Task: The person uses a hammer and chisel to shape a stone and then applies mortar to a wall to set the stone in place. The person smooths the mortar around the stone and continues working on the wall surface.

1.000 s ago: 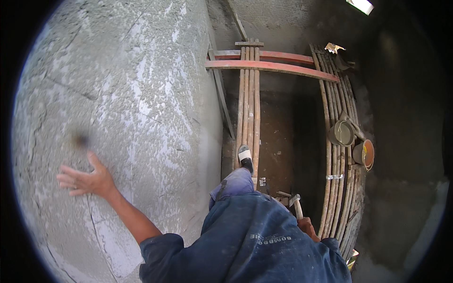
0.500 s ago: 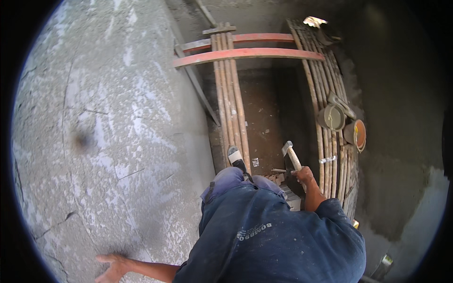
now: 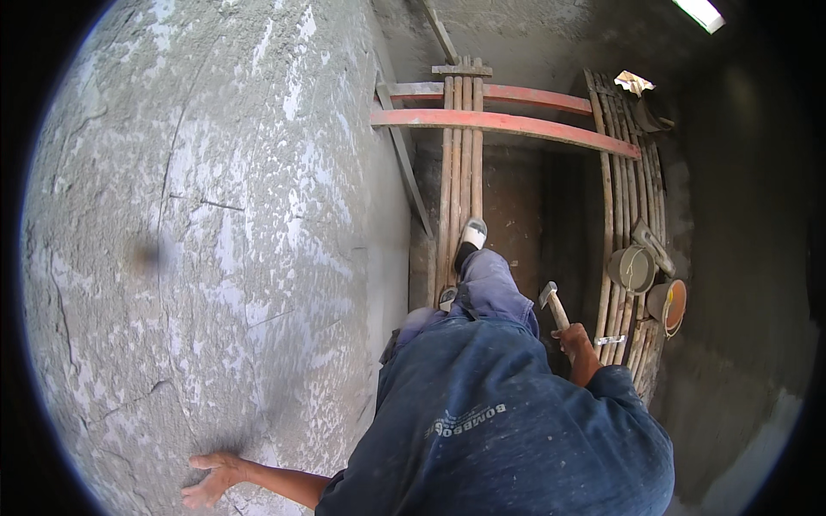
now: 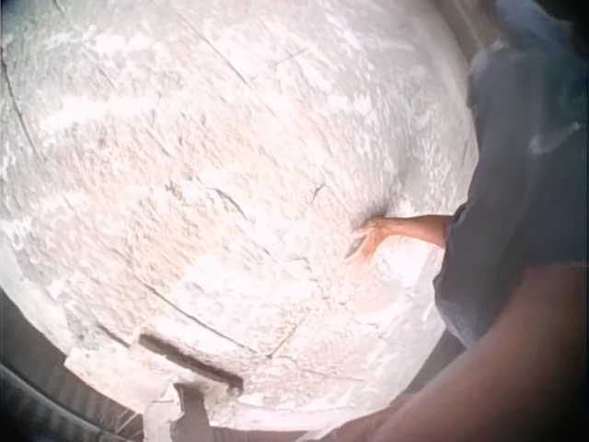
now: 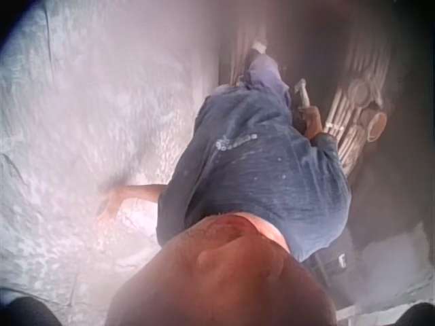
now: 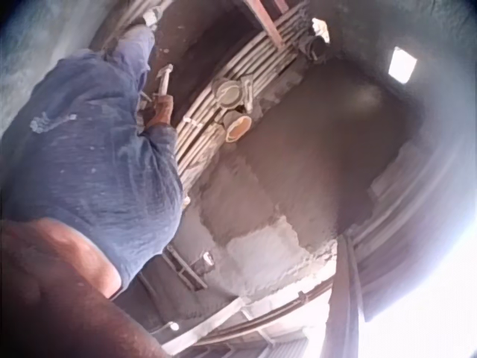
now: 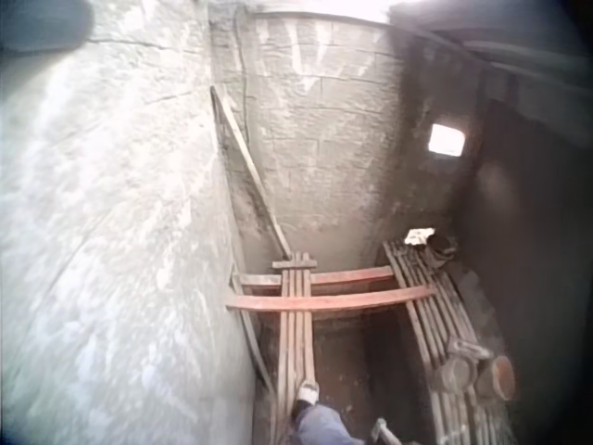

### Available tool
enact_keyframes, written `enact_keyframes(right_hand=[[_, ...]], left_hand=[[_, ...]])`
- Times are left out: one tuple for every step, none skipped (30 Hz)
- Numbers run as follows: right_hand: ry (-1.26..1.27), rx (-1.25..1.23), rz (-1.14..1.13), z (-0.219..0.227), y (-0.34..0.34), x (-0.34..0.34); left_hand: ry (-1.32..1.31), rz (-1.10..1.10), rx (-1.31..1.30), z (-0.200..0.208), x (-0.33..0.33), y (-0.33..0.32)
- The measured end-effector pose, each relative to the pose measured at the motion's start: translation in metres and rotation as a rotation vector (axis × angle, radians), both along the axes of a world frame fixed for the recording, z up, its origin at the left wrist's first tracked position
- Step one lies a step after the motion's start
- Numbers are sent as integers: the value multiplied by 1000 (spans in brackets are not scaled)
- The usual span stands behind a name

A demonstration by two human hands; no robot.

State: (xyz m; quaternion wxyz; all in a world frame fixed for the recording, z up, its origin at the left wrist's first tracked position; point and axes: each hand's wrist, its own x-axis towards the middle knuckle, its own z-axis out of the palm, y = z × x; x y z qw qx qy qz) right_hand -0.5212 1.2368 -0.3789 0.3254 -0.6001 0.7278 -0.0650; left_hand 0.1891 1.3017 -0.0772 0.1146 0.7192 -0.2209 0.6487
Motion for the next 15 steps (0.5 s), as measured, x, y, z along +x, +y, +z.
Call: enact_keyframes(right_hand=[[-4,8,-28,-9,-5,-4],[15,45,-50,-15,-17,-5],[5,97,-79,-22,-27,-7],[-5,146,-106,-32,-39,-10],[-38,199,-132,-42,-59,-16],[-66,307,-207,-52,-81,-21],[-91,422,-280,-58,-107,-22],[-102,528,-356,-65,-131,-24],[-55,600,-386,-74,-155,-28],[-7,679,-417,-79,-179,-32],[-25,714,-458,-76,-204,-32],[-42,748,-498,-71,-227,-33],[-59,781,-541,-65,-253,-32],[-12,720,-107,-76,-254,-49],[59,625,342,-95,-275,-72]], left_hand=[[-16,-10,-35,2,1,-10],[-37,-14,-76,7,-4,-22],[-28,-49,-79,10,-8,-39],[-20,-80,-83,16,-21,-65],[-9,-105,-98,19,-37,-97],[31,-242,-102,18,-53,-137],[61,-377,-97,23,-72,-183],[79,-414,-38,25,-88,-227],[103,-458,5,19,-96,-268],[134,-418,1,15,-97,-310],[157,-368,11,16,-98,-345],[182,-318,20,15,-97,-370],[159,-225,29,12,-87,-383],[142,-140,14,6,-68,-394],[127,-34,-14,2,-55,-399]])
